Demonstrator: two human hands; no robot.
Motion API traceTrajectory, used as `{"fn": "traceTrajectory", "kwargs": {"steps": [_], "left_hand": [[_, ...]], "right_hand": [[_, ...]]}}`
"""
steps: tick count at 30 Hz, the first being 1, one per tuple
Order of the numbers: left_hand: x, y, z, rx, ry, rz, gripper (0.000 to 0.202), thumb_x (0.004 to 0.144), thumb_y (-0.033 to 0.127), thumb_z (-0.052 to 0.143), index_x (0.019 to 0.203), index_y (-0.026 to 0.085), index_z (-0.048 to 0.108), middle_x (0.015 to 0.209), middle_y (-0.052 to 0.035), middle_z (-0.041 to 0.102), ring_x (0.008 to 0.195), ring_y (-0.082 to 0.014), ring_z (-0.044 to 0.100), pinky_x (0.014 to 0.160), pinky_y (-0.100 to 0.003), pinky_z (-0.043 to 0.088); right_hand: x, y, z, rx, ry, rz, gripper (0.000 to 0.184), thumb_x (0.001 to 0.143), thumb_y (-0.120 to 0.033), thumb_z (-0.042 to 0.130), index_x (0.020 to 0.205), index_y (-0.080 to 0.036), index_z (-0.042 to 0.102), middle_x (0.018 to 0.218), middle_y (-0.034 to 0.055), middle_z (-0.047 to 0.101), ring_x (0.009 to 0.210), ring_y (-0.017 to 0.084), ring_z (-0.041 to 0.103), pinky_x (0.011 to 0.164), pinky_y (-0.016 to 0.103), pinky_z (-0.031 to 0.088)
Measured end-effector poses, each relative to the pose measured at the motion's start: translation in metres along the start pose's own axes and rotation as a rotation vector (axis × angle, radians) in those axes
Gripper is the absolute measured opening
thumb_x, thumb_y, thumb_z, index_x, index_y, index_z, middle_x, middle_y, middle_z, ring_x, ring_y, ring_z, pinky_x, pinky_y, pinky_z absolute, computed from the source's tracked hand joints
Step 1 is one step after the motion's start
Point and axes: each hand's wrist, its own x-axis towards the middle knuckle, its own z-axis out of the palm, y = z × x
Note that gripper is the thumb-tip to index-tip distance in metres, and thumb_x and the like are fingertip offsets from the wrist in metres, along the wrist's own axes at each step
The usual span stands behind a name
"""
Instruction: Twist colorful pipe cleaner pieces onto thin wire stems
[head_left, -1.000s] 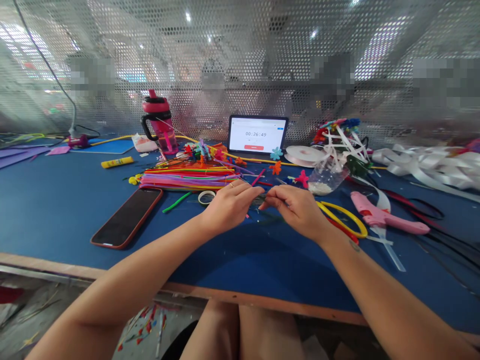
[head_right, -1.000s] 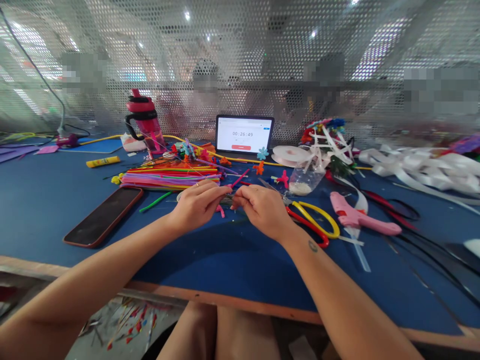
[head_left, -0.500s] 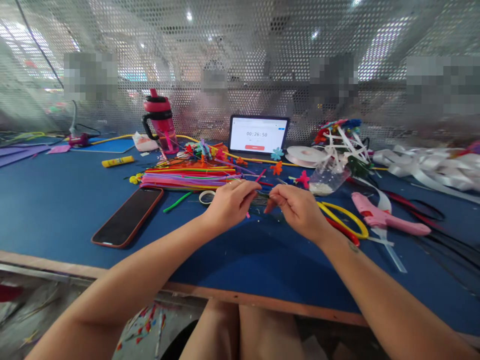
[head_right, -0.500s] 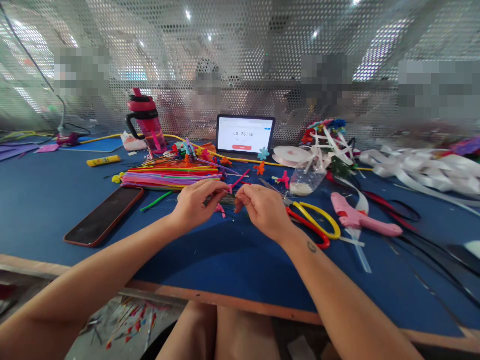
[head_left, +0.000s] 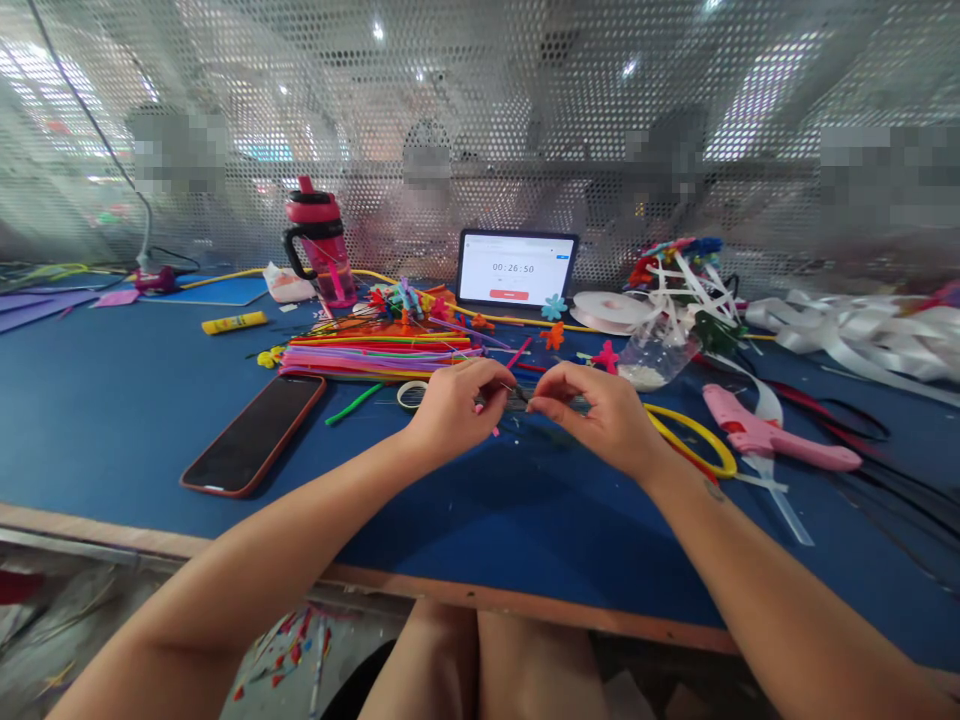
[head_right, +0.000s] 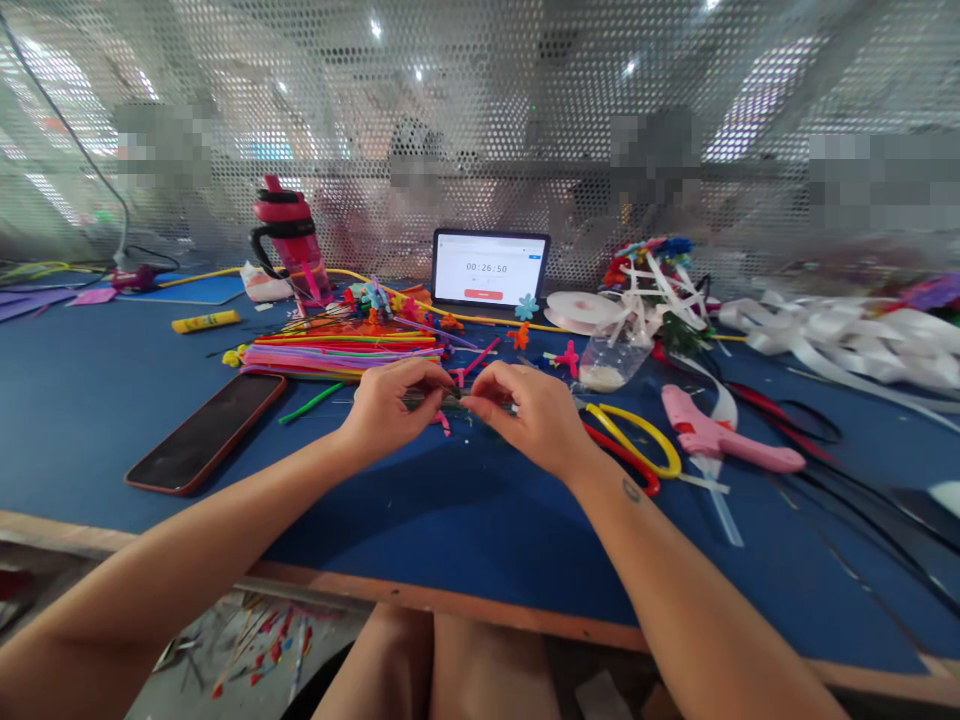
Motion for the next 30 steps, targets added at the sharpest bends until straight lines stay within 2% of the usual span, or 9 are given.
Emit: {"fn": "traceTrajectory", "kwargs": {"steps": [5,11,13,15,18,20,26,30], "left_hand": [[0.0000,0.0008,0.0017,-0.006,0.016,-0.008,0.015,0.071,0.007,0.053,0.080,0.016,0.062,0.069,0.0005,0.065,0.060,-0.0087,0.059,0.059,-0.019,0.047],[-0.0007,0.0007,0.0032,-0.003,0.005,-0.004,0.015,0.072,0.007,0.053,0.080,0.016,0.062,0.069,0.0005,0.064,0.061,-0.0085,0.059,0.059,-0.018,0.047],[-0.0010,0.0010,0.0030,0.008,0.004,0.004,0.015,0.073,0.007,0.053,0.081,0.016,0.062,0.070,0.0005,0.064,0.062,-0.0086,0.060,0.060,-0.018,0.047],[-0.0010,0.0023,0.0022,0.028,0.006,0.010,0.020,0.074,0.007,0.053,0.089,0.017,0.061,0.071,0.0011,0.065,0.064,-0.0086,0.060,0.062,-0.018,0.047],[-0.0005,0.0052,0.0001,0.077,0.010,0.026,0.037,0.075,0.006,0.052,0.109,0.019,0.053,0.075,0.0025,0.066,0.068,-0.0077,0.062,0.066,-0.017,0.047],[0.0000,0.0063,-0.0014,0.121,0.011,0.040,0.042,0.076,0.007,0.053,0.115,0.019,0.048,0.076,0.0030,0.067,0.069,-0.0071,0.062,0.067,-0.016,0.047],[0.0010,0.0038,-0.0030,0.191,0.024,0.160,0.034,0.080,0.009,0.050,0.113,0.016,0.048,0.079,0.0011,0.065,0.074,-0.0079,0.063,0.070,-0.017,0.047],[0.0008,0.0019,-0.0034,0.200,0.030,0.187,0.032,0.082,0.011,0.049,0.113,0.016,0.048,0.081,-0.0002,0.065,0.074,-0.0086,0.062,0.070,-0.019,0.048]], "right_hand": [[-0.0017,0.0013,0.0049,-0.137,0.043,-0.069,0.023,0.074,-0.042,0.064,0.083,-0.022,0.057,0.076,0.0014,0.064,0.073,0.016,0.060,0.066,0.026,0.044],[-0.0030,-0.0028,0.0068,-0.419,0.134,-0.176,0.011,0.082,-0.030,0.054,0.076,-0.022,0.059,0.067,0.0004,0.063,0.068,0.015,0.058,0.058,0.025,0.038],[-0.0032,-0.0027,0.0058,-0.453,0.151,-0.179,0.012,0.083,-0.028,0.051,0.076,-0.022,0.059,0.068,0.0009,0.064,0.067,0.015,0.058,0.058,0.026,0.037],[-0.0034,-0.0020,0.0047,-0.453,0.153,-0.168,0.013,0.084,-0.026,0.050,0.077,-0.022,0.059,0.071,0.0015,0.065,0.069,0.015,0.059,0.059,0.026,0.038],[-0.0029,-0.0015,0.0037,-0.396,0.150,-0.128,0.013,0.084,-0.026,0.050,0.076,-0.021,0.059,0.073,0.0020,0.065,0.071,0.016,0.060,0.062,0.027,0.039],[-0.0019,-0.0023,0.0034,-0.299,0.128,-0.071,0.013,0.084,-0.028,0.051,0.075,-0.021,0.058,0.072,0.0022,0.066,0.071,0.016,0.060,0.063,0.027,0.040],[0.0007,-0.0066,0.0021,0.096,-0.025,0.085,0.012,0.086,-0.028,0.048,0.078,-0.021,0.054,0.075,-0.0001,0.069,0.069,0.014,0.062,0.065,0.027,0.044],[0.0001,-0.0069,0.0021,0.094,-0.029,0.081,0.012,0.086,-0.028,0.048,0.078,-0.021,0.054,0.076,0.0005,0.069,0.069,0.014,0.062,0.065,0.028,0.044]]}}
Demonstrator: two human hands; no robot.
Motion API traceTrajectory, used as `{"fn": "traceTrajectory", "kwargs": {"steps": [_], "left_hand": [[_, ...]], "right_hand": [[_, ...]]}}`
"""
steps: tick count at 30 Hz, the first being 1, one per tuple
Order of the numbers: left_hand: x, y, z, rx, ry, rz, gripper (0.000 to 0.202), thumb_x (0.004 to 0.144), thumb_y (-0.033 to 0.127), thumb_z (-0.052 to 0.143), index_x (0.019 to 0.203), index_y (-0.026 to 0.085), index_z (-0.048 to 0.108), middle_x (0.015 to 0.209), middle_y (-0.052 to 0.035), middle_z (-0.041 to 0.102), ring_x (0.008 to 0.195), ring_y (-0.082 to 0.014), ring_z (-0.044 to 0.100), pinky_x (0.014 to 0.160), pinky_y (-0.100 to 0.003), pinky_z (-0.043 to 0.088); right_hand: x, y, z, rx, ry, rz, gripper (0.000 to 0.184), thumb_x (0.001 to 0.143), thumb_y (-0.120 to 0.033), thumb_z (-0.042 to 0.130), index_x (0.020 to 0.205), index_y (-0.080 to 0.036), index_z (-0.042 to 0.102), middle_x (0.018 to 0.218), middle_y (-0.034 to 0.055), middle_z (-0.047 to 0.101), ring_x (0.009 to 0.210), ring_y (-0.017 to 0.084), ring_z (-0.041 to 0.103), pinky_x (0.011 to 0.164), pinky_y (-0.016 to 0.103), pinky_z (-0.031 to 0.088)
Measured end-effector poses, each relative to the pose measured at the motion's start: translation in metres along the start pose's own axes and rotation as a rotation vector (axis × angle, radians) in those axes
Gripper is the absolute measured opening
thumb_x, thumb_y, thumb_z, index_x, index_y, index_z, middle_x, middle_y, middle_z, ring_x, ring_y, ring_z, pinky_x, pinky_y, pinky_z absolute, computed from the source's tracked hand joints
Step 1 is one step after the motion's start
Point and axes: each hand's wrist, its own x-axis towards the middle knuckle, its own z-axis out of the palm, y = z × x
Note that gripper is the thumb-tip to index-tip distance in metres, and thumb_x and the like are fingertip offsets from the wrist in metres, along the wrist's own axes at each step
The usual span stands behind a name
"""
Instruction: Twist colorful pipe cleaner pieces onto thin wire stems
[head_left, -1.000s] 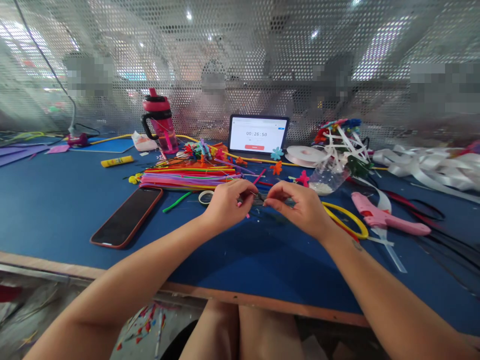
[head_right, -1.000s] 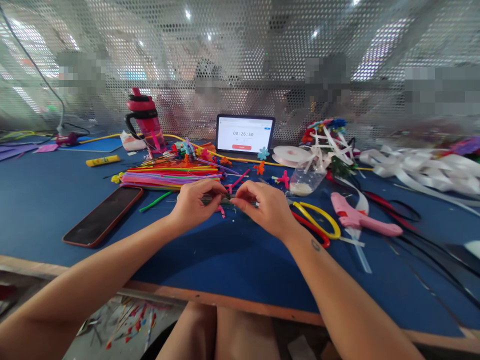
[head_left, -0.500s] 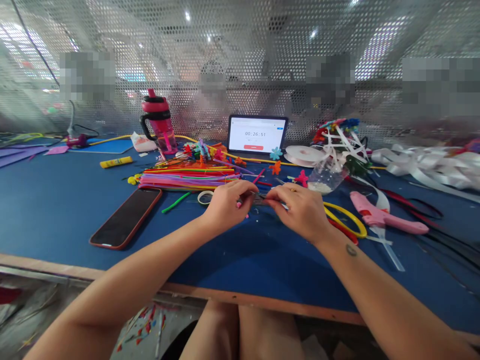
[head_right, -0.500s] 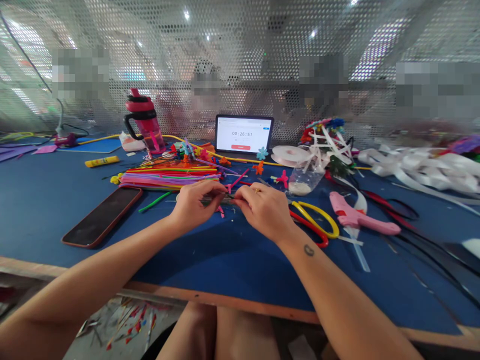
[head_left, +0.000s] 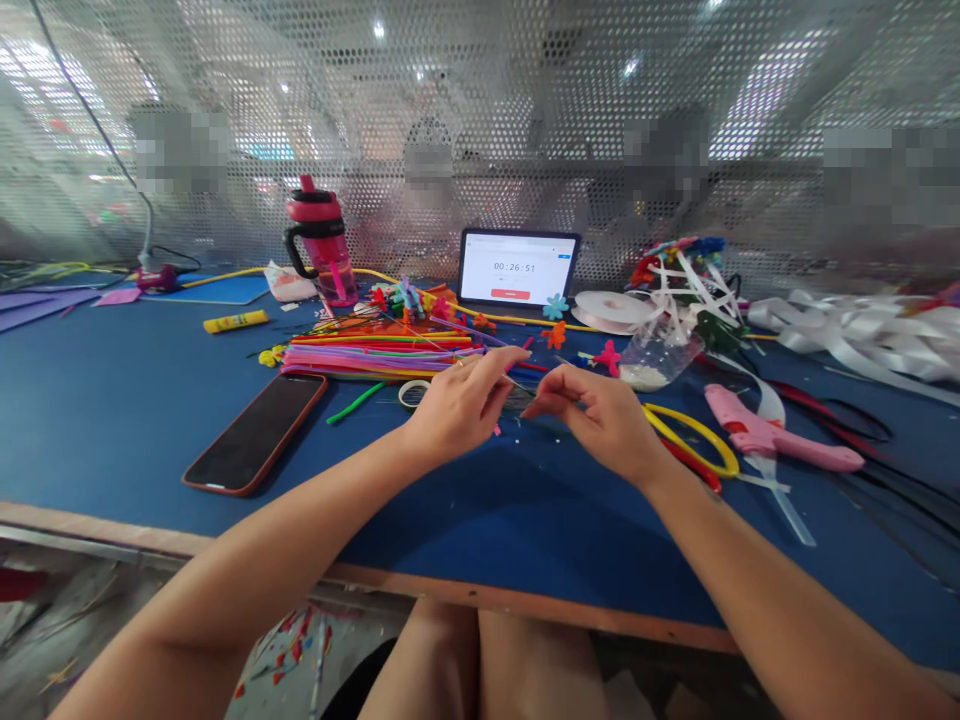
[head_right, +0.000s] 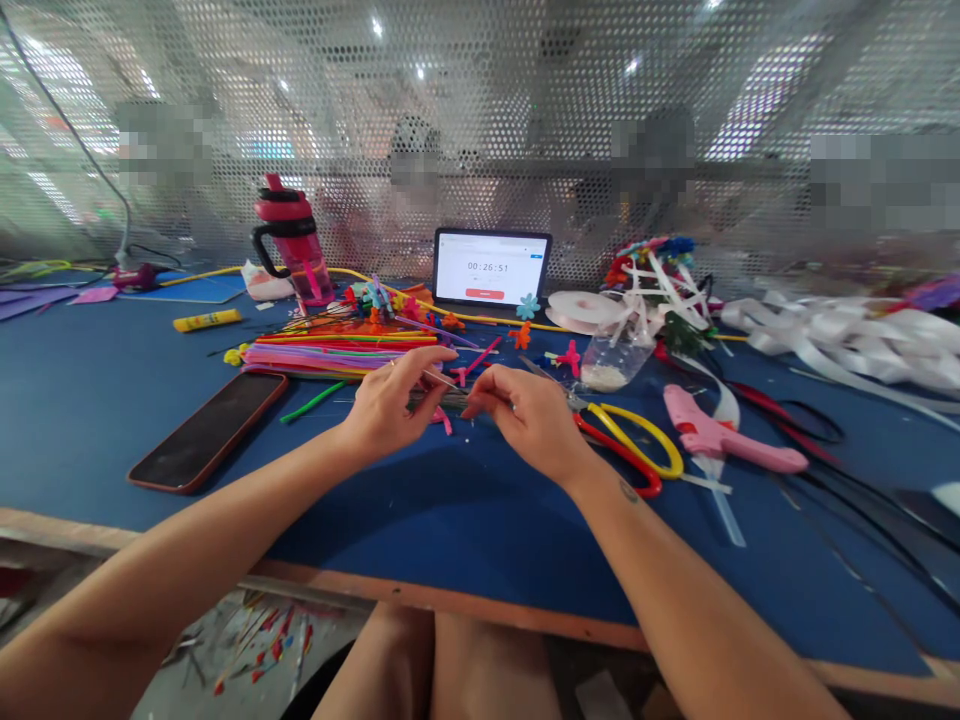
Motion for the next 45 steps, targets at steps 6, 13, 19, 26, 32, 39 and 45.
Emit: {"fn": "traceTrajectory", "kwargs": {"steps": [6,13,19,26,32,39,45], "left_hand": [[-0.002,-0.004,0.004,-0.013,-0.019,0.013,0.025,0.083,0.011,0.047,0.104,0.017,0.057,0.083,-0.0028,0.065,0.075,-0.0102,0.061,0.070,-0.020,0.048],[-0.002,-0.003,0.005,-0.115,-0.036,-0.022,0.023,0.082,0.011,0.046,0.096,0.017,0.063,0.080,-0.0040,0.064,0.073,-0.0108,0.059,0.068,-0.021,0.048],[-0.002,-0.003,0.005,-0.087,-0.064,0.010,0.028,0.083,0.010,0.044,0.105,0.017,0.060,0.080,-0.0043,0.064,0.073,-0.0114,0.059,0.068,-0.023,0.048],[-0.003,-0.008,0.006,-0.020,-0.086,0.059,0.027,0.084,0.010,0.043,0.105,0.017,0.058,0.084,-0.0040,0.065,0.077,-0.0123,0.060,0.074,-0.024,0.048],[-0.003,-0.009,0.005,-0.010,-0.104,0.066,0.027,0.082,0.009,0.043,0.102,0.017,0.059,0.083,-0.0044,0.064,0.079,-0.0136,0.059,0.073,-0.025,0.047],[-0.004,0.002,0.005,-0.191,-0.164,-0.137,0.026,0.075,0.008,0.044,0.097,0.018,0.056,0.081,-0.0020,0.062,0.074,-0.0124,0.059,0.067,-0.023,0.046],[-0.003,0.009,0.000,-0.310,-0.239,-0.172,0.024,0.071,0.014,0.050,0.095,0.017,0.051,0.082,-0.0019,0.060,0.076,-0.0140,0.057,0.070,-0.026,0.046]], "right_hand": [[0.000,0.001,0.002,-0.137,0.036,-0.101,0.012,0.087,-0.025,0.045,0.080,-0.021,0.055,0.078,0.0013,0.068,0.076,0.016,0.061,0.069,0.028,0.043],[0.001,0.001,0.004,-0.078,0.016,-0.074,0.022,0.090,-0.031,0.041,0.081,-0.021,0.058,0.079,0.0014,0.068,0.077,0.015,0.062,0.070,0.026,0.043],[0.001,0.001,0.005,0.073,-0.035,0.008,0.025,0.091,-0.036,0.040,0.084,-0.022,0.061,0.079,0.0002,0.069,0.073,0.014,0.062,0.069,0.026,0.043],[0.001,0.001,0.008,0.177,-0.068,0.059,0.029,0.091,-0.039,0.038,0.083,-0.022,0.061,0.077,0.0003,0.069,0.072,0.014,0.062,0.072,0.028,0.043],[0.002,0.001,0.010,0.342,-0.114,0.109,0.031,0.090,-0.042,0.039,0.078,-0.021,0.058,0.072,0.0010,0.067,0.070,0.015,0.060,0.071,0.028,0.044],[0.003,0.005,0.017,0.474,-0.150,0.157,0.028,0.087,-0.044,0.043,0.073,-0.021,0.051,0.063,-0.0020,0.060,0.065,0.014,0.057,0.067,0.026,0.043],[0.004,0.008,0.019,0.406,-0.123,0.125,0.031,0.086,-0.043,0.045,0.067,-0.019,0.050,0.062,-0.0027,0.053,0.060,0.011,0.049,0.058,0.024,0.038]]}}
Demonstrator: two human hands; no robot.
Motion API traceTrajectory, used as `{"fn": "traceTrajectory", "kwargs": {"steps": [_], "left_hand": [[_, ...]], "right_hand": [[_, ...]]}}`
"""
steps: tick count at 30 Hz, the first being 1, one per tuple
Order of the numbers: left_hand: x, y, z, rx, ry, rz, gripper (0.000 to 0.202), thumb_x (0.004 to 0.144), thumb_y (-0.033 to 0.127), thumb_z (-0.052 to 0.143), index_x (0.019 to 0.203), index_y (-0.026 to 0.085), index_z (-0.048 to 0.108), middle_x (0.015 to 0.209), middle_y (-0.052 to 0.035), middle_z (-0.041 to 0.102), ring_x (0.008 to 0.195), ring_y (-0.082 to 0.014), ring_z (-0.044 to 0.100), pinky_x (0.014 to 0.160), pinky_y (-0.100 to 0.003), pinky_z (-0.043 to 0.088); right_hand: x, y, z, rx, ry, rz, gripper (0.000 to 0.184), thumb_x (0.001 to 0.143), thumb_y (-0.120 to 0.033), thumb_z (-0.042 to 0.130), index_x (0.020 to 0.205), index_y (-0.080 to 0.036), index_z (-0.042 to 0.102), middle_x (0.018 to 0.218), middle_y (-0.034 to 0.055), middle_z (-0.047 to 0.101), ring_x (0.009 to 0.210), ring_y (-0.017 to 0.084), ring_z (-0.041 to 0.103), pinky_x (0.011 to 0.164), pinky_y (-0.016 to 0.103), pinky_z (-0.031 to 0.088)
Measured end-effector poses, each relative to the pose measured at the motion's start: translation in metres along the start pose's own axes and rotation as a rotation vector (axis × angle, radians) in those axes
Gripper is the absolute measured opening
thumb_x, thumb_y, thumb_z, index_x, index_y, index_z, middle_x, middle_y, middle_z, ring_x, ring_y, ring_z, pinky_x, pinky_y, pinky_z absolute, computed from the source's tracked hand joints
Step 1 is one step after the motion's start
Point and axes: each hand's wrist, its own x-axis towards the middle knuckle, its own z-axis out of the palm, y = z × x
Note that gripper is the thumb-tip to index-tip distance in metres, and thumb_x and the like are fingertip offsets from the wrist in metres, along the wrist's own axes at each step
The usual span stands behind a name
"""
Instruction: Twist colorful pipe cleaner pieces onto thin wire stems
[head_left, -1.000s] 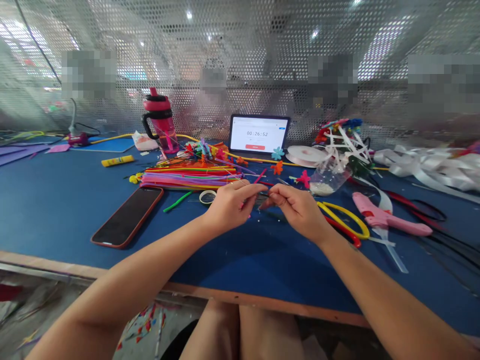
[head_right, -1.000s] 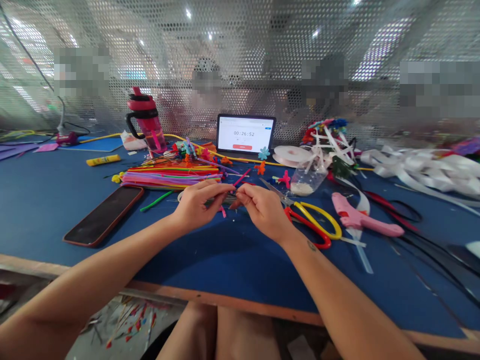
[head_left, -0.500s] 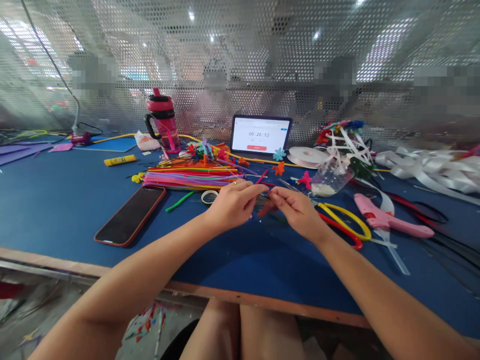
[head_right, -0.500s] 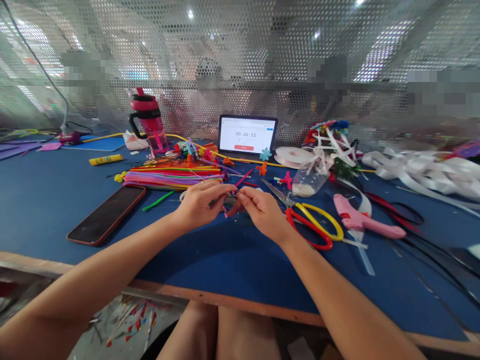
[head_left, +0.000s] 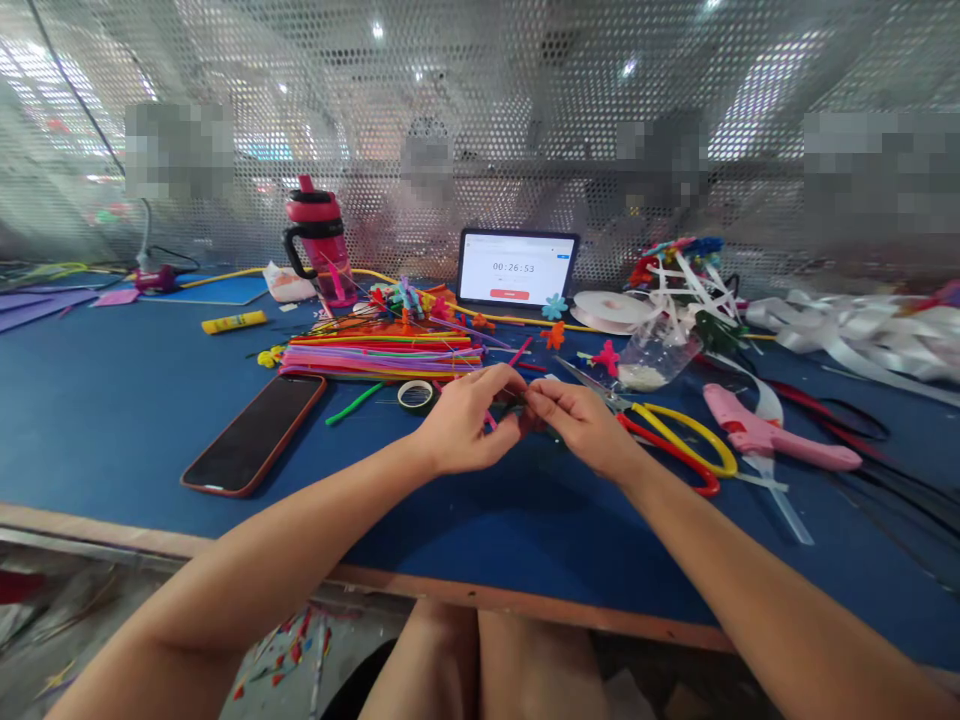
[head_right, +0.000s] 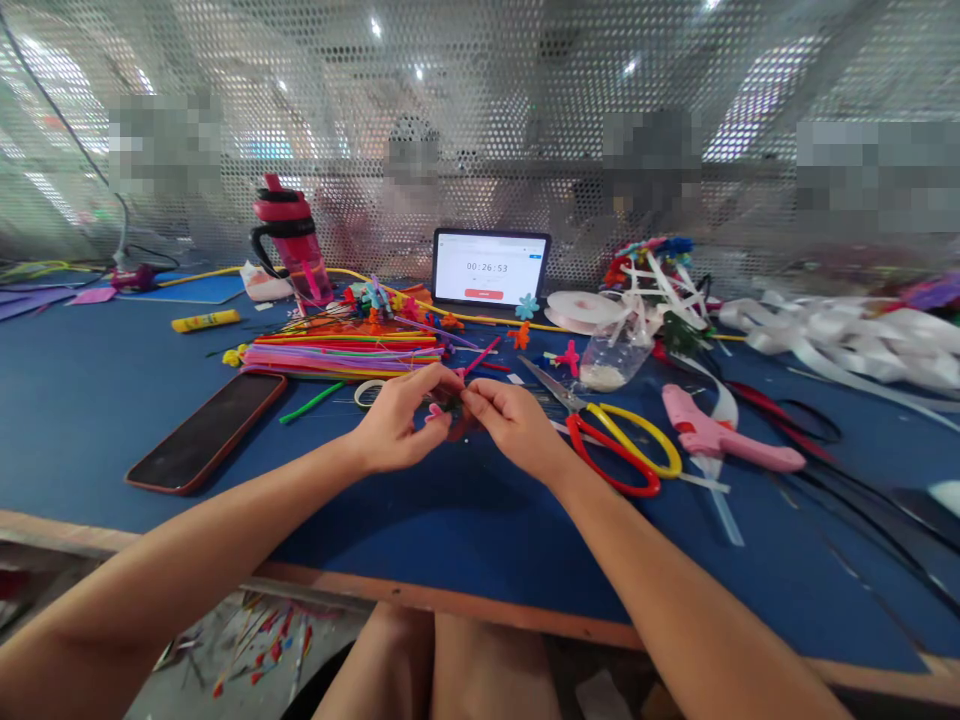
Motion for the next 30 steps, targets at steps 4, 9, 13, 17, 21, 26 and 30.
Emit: {"fn": "traceTrajectory", "kwargs": {"steps": [4,9,13,17,21,26,30], "left_hand": [[0.001,-0.004,0.001,-0.039,0.045,-0.010,0.013,0.080,0.025,0.053,0.089,0.016,0.054,0.084,-0.0031,0.060,0.077,-0.0130,0.056,0.070,-0.024,0.045],[0.002,-0.012,0.004,-0.113,0.045,-0.061,0.005,0.081,0.020,0.055,0.083,0.016,0.057,0.073,0.0012,0.061,0.066,-0.0082,0.056,0.062,-0.018,0.043],[0.002,-0.014,0.004,-0.048,0.089,0.003,0.005,0.080,0.017,0.056,0.080,0.017,0.061,0.070,0.0013,0.063,0.063,-0.0076,0.056,0.061,-0.017,0.042],[0.002,-0.015,0.002,0.011,0.095,0.051,0.007,0.080,0.016,0.055,0.080,0.016,0.062,0.069,0.0006,0.063,0.062,-0.0076,0.056,0.060,-0.017,0.042],[0.003,-0.017,-0.001,0.059,0.067,0.108,0.008,0.080,0.015,0.055,0.082,0.016,0.062,0.070,0.0004,0.063,0.063,-0.0074,0.057,0.060,-0.017,0.043],[0.002,-0.013,-0.002,0.027,0.068,0.072,0.009,0.080,0.015,0.054,0.082,0.016,0.063,0.071,-0.0003,0.064,0.064,-0.0080,0.058,0.060,-0.017,0.044],[0.002,-0.009,-0.001,-0.100,0.021,-0.073,0.010,0.078,0.014,0.054,0.080,0.015,0.063,0.069,-0.0001,0.065,0.062,-0.0087,0.059,0.060,-0.018,0.046]], "right_hand": [[-0.001,-0.002,0.000,0.044,-0.038,0.037,0.029,0.087,-0.044,0.043,0.073,-0.020,0.051,0.063,-0.0016,0.058,0.064,0.013,0.055,0.060,0.025,0.039],[-0.002,-0.005,-0.003,0.021,-0.050,0.059,0.030,0.088,-0.045,0.042,0.075,-0.020,0.052,0.065,0.0004,0.065,0.068,0.015,0.059,0.065,0.026,0.041],[-0.002,-0.006,-0.005,-0.025,-0.045,0.038,0.032,0.088,-0.045,0.041,0.073,-0.020,0.054,0.067,0.0009,0.066,0.066,0.014,0.057,0.065,0.027,0.041],[-0.002,-0.005,-0.004,0.037,-0.051,0.056,0.032,0.087,-0.046,0.042,0.073,-0.020,0.053,0.064,0.0009,0.066,0.065,0.014,0.058,0.066,0.027,0.042],[-0.003,-0.006,-0.002,0.121,-0.052,0.082,0.032,0.087,-0.046,0.043,0.072,-0.019,0.051,0.062,0.0010,0.065,0.066,0.014,0.059,0.066,0.026,0.042],[-0.003,-0.008,-0.002,0.122,-0.055,0.077,0.032,0.088,-0.044,0.041,0.071,-0.019,0.051,0.063,0.0009,0.065,0.066,0.014,0.058,0.065,0.026,0.042],[-0.005,-0.008,-0.008,-0.041,0.018,0.017,0.035,0.092,-0.042,0.031,0.077,-0.020,0.054,0.072,0.0019,0.065,0.071,0.015,0.060,0.068,0.027,0.043]]}}
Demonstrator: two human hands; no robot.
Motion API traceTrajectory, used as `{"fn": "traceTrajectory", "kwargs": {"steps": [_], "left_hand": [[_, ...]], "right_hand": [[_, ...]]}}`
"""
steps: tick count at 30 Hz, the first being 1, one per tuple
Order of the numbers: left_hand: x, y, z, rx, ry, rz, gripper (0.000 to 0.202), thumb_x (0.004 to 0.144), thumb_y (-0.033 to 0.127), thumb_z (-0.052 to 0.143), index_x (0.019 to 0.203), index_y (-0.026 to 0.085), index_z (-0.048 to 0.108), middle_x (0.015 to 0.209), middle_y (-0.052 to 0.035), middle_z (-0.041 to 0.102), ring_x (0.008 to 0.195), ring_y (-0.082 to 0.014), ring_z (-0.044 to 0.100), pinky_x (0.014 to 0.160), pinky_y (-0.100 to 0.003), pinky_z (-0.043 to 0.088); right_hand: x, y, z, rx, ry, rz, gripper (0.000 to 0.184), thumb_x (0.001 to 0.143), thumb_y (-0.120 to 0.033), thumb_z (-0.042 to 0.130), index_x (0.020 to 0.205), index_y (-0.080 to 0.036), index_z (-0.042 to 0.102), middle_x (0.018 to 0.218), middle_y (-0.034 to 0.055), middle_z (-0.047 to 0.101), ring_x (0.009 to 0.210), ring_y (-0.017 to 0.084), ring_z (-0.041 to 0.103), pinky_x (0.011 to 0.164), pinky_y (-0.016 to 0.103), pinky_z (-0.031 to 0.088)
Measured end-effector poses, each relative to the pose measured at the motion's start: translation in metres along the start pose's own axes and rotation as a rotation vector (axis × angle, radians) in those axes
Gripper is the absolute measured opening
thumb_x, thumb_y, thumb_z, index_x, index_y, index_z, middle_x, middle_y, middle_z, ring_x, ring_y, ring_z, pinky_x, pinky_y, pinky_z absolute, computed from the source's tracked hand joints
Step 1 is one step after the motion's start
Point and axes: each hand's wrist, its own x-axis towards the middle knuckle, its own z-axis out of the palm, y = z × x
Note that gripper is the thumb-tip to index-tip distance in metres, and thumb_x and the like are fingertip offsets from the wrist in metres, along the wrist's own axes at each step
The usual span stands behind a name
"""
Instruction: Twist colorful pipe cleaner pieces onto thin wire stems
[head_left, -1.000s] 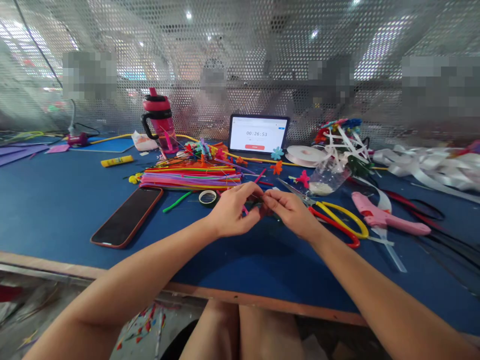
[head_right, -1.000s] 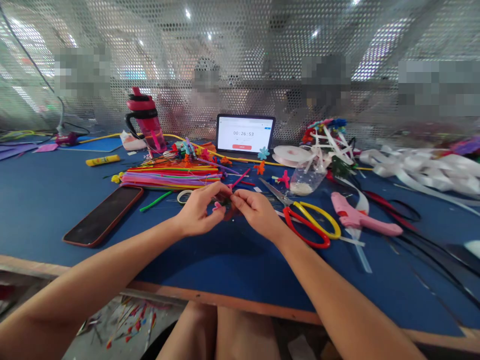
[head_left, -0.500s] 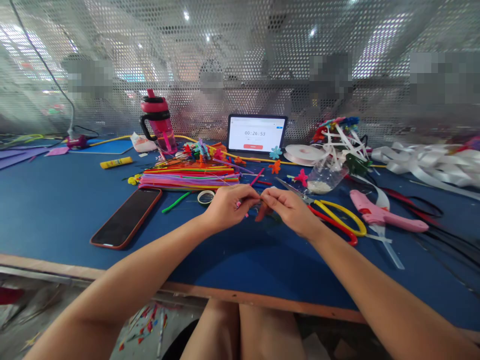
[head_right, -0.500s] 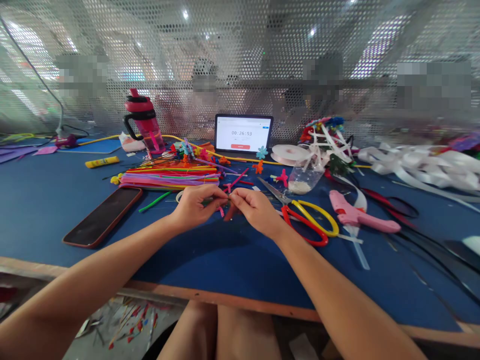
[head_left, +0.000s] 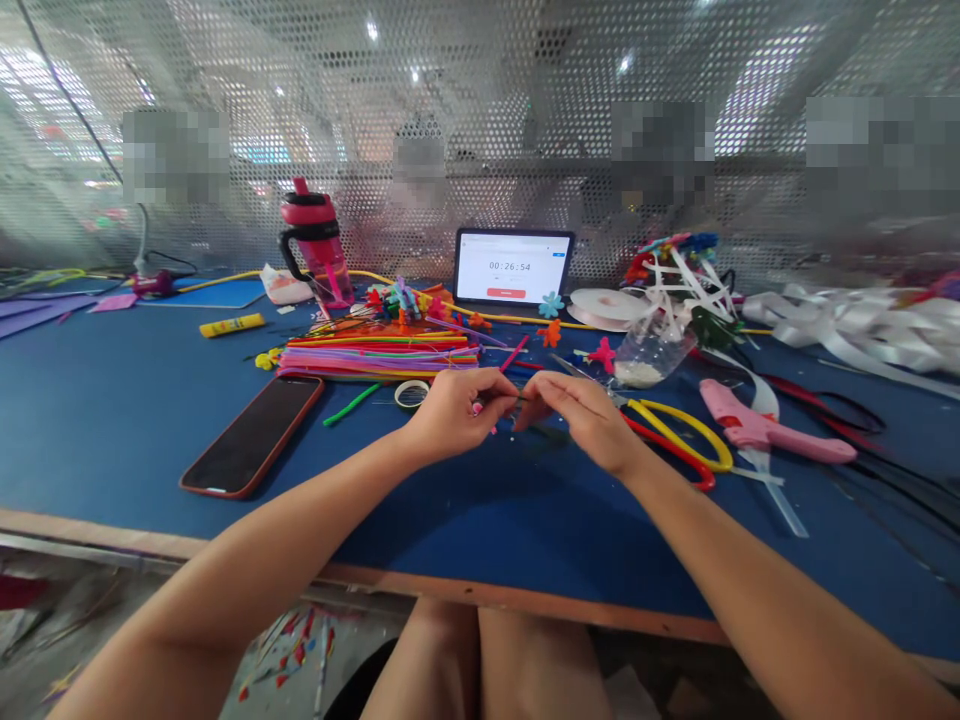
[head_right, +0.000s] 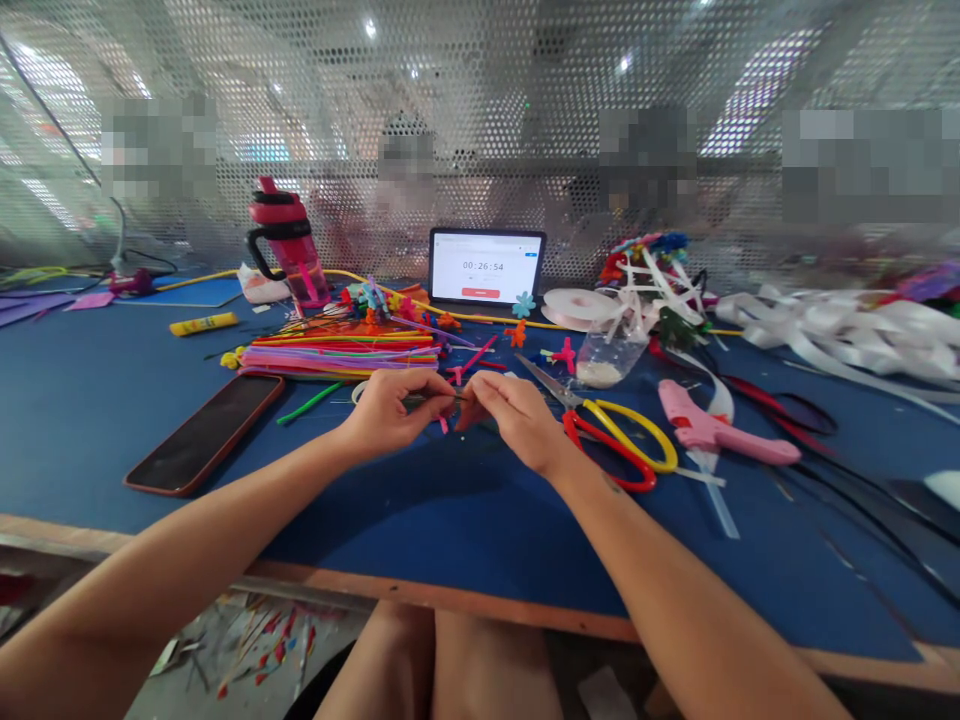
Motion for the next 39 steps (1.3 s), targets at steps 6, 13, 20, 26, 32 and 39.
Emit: {"fn": "traceTrajectory", "kwargs": {"steps": [6,13,20,26,32,39], "left_hand": [[0.001,-0.003,0.002,-0.126,0.014,-0.124,0.009,0.076,0.014,0.055,0.080,0.013,0.062,0.066,-0.0011,0.065,0.058,-0.0100,0.060,0.055,-0.019,0.048],[0.000,-0.004,0.005,-0.229,-0.031,-0.145,0.009,0.077,0.016,0.054,0.082,0.014,0.061,0.068,-0.0015,0.065,0.060,-0.0105,0.061,0.058,-0.021,0.050],[0.001,-0.003,0.005,-0.115,0.014,-0.092,0.010,0.074,0.012,0.055,0.081,0.015,0.062,0.066,0.0010,0.064,0.058,-0.0079,0.058,0.054,-0.017,0.045],[0.001,-0.005,0.005,-0.091,0.043,-0.066,0.015,0.075,0.012,0.054,0.088,0.016,0.062,0.074,-0.0004,0.066,0.063,-0.0093,0.061,0.059,-0.019,0.049],[0.002,-0.003,0.000,0.008,0.038,-0.015,0.011,0.077,0.016,0.055,0.081,0.016,0.065,0.073,-0.0005,0.067,0.063,-0.0090,0.060,0.061,-0.019,0.047],[0.002,-0.001,-0.001,0.102,0.045,0.041,0.009,0.077,0.017,0.056,0.079,0.016,0.065,0.069,0.0007,0.066,0.061,-0.0079,0.058,0.059,-0.017,0.045]], "right_hand": [[-0.003,0.004,-0.004,-0.632,0.243,-0.266,0.025,0.081,-0.044,0.055,0.091,-0.022,0.059,0.085,0.0042,0.063,0.083,0.019,0.056,0.074,0.030,0.041],[-0.004,0.008,0.001,-0.830,0.319,-0.361,0.020,0.086,-0.038,0.049,0.087,-0.023,0.063,0.081,0.0048,0.063,0.077,0.016,0.056,0.068,0.027,0.040],[-0.004,0.006,0.000,-0.901,0.313,-0.355,0.022,0.088,-0.034,0.046,0.082,-0.021,0.062,0.079,0.0042,0.062,0.074,0.015,0.057,0.064,0.026,0.038],[-0.003,0.006,0.000,-0.852,0.287,-0.303,0.021,0.087,-0.033,0.046,0.082,-0.020,0.061,0.078,0.0041,0.062,0.073,0.015,0.056,0.062,0.026,0.037],[0.000,0.001,-0.003,-0.610,0.167,-0.145,0.018,0.085,-0.031,0.049,0.078,-0.022,0.062,0.077,0.0028,0.063,0.073,0.015,0.055,0.062,0.026,0.038],[0.004,-0.001,-0.009,-0.148,-0.068,0.010,0.024,0.085,-0.039,0.047,0.077,-0.020,0.060,0.073,0.0025,0.069,0.070,0.016,0.060,0.067,0.028,0.043]]}}
